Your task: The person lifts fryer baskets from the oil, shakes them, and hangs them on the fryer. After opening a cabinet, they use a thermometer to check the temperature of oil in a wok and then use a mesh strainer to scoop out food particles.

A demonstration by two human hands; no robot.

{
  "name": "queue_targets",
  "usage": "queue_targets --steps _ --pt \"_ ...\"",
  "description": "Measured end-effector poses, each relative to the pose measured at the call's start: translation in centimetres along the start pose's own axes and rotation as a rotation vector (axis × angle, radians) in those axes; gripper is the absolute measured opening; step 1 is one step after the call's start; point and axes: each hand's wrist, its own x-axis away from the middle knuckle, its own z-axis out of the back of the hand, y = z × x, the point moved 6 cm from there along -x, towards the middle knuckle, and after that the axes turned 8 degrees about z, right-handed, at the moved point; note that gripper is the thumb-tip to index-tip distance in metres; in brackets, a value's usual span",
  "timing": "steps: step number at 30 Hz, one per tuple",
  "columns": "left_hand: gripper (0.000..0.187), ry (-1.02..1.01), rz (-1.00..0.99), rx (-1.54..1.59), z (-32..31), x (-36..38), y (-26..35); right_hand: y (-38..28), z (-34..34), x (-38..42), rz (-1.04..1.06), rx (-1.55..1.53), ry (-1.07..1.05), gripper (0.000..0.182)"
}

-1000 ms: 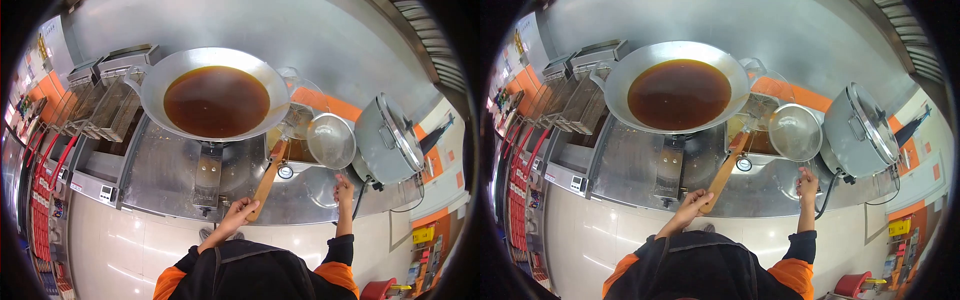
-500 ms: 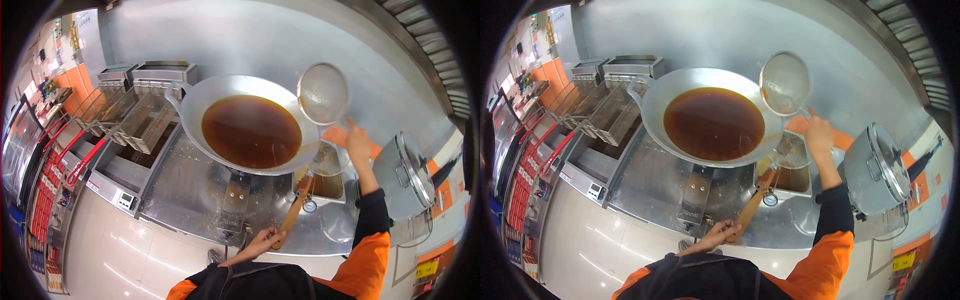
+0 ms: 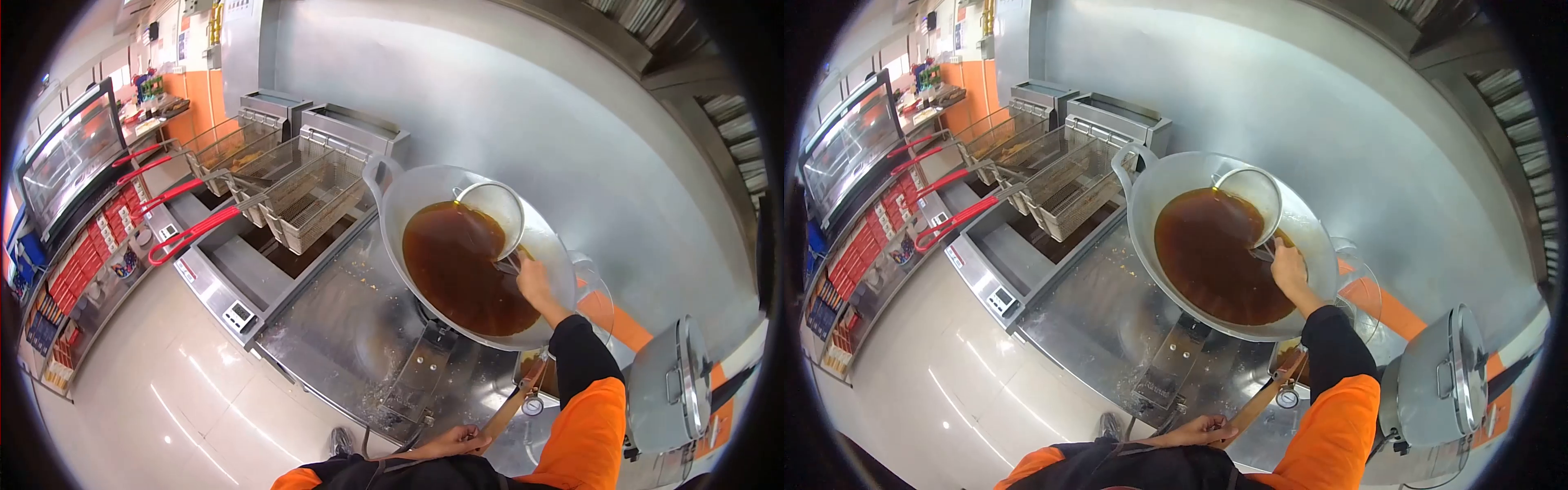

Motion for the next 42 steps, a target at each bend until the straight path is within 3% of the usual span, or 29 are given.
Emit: queue_targets --steps 6,10,20,23,25,27,30,33,36,42 --pt "0.040 0.010 0.036 0.020 0.0 0.9 1.3 -4.2 0.1 1.3 0.161 -0.316 -0.038 0.024" --pt "0.037 0.000 0.034 0.150 -0.5 1.4 1.6 -6.5 2.6 3.7 -0.108 -0.679 -0.292 0.018" --pt "0.032 0.079 0.017 0.106 -0.3 2.1 2.8 -5.7 6.7 6.6 -0.201 -0.824 -0.248 0.018" --pt "0.031 0.071 -0.011 0.138 -0.1 1.3 1.6 -3.3 8.7 6.8 -0.205 -0.739 -0.141 0.017" --pt "0.031 0.081 -0.001 0.163 -0.2 1.6 2.0 0.6 8.6 5.4 0.042 -0.382 0.142 0.017" --pt "0.031 0.080 -0.007 0.141 -0.1 1.4 1.6 3.0 10.1 4.8 0.080 -0.116 0.218 0.022" --pt "0.032 0.079 0.008 0.153 0.0 1.3 1.4 3.8 12.6 5.1 -0.079 0.183 0.161 0.026" --pt "0.032 0.072 0.019 0.166 -0.3 1.6 1.7 5.2 11.0 4.4 -0.097 0.458 0.108 0.027" --pt "0.033 0.058 0.019 0.169 -0.3 1.6 1.8 7.1 7.7 3.3 -0.039 0.537 0.096 0.022" --pt "0.035 0.049 -0.012 0.084 -0.2 2.0 2.5 4.5 4.6 3.7 0.038 0.310 -0.017 0.023"
